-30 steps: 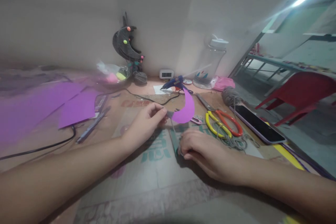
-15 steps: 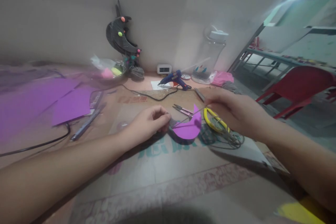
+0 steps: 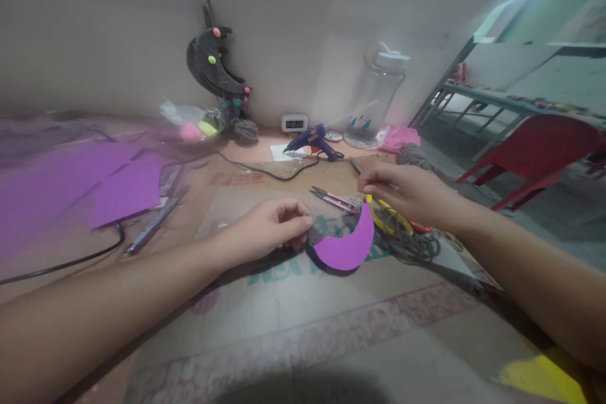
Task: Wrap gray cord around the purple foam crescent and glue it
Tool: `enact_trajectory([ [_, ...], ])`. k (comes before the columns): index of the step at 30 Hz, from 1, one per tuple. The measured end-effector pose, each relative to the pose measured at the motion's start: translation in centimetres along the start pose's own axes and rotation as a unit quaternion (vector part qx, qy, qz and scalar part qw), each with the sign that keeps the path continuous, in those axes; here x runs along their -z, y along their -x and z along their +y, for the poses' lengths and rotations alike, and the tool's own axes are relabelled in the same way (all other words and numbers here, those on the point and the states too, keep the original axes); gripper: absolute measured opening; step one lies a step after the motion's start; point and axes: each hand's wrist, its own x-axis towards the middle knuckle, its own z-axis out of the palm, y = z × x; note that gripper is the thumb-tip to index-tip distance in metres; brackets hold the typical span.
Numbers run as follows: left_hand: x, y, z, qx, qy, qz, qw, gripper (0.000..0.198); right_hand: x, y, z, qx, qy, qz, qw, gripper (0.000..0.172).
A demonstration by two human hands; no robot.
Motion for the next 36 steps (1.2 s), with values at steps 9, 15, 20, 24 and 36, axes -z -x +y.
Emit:
enact_trajectory([
  [9, 0.1, 0.2, 0.7, 0.014, 0.028, 0.003, 0.999, 0.016, -3.3, 0.0, -0.1, -0.076, -0.102, -0.021, 0.992, 0.015],
  [15, 0.1, 0.2, 1.1, 0.045, 0.112, 0.027, 0.992, 0.013, -5.3, -0.1, -0.4, -0.171, -0.227, 0.027, 0.958, 0.02],
  [20, 0.0, 0.1, 1.3, 0.048, 0.117, 0.041, 0.991, 0.012, -4.7, -0.4, -0.1, -0.203, -0.282, 0.214, 0.913, 0.022],
  [24, -0.1, 0.2, 1.3, 0.036, 0.107, 0.051, 0.992, 0.013, -4.3, -0.1, -1.8, -0.232, -0.349, 0.145, 0.896, 0.022],
  [36, 0.0, 0.0, 0.4, 0.008, 0.076, 0.019, 0.997, 0.016, -7.1, 1.2, -3.8, -0.208, -0.648, 0.001, 0.732, 0.061],
])
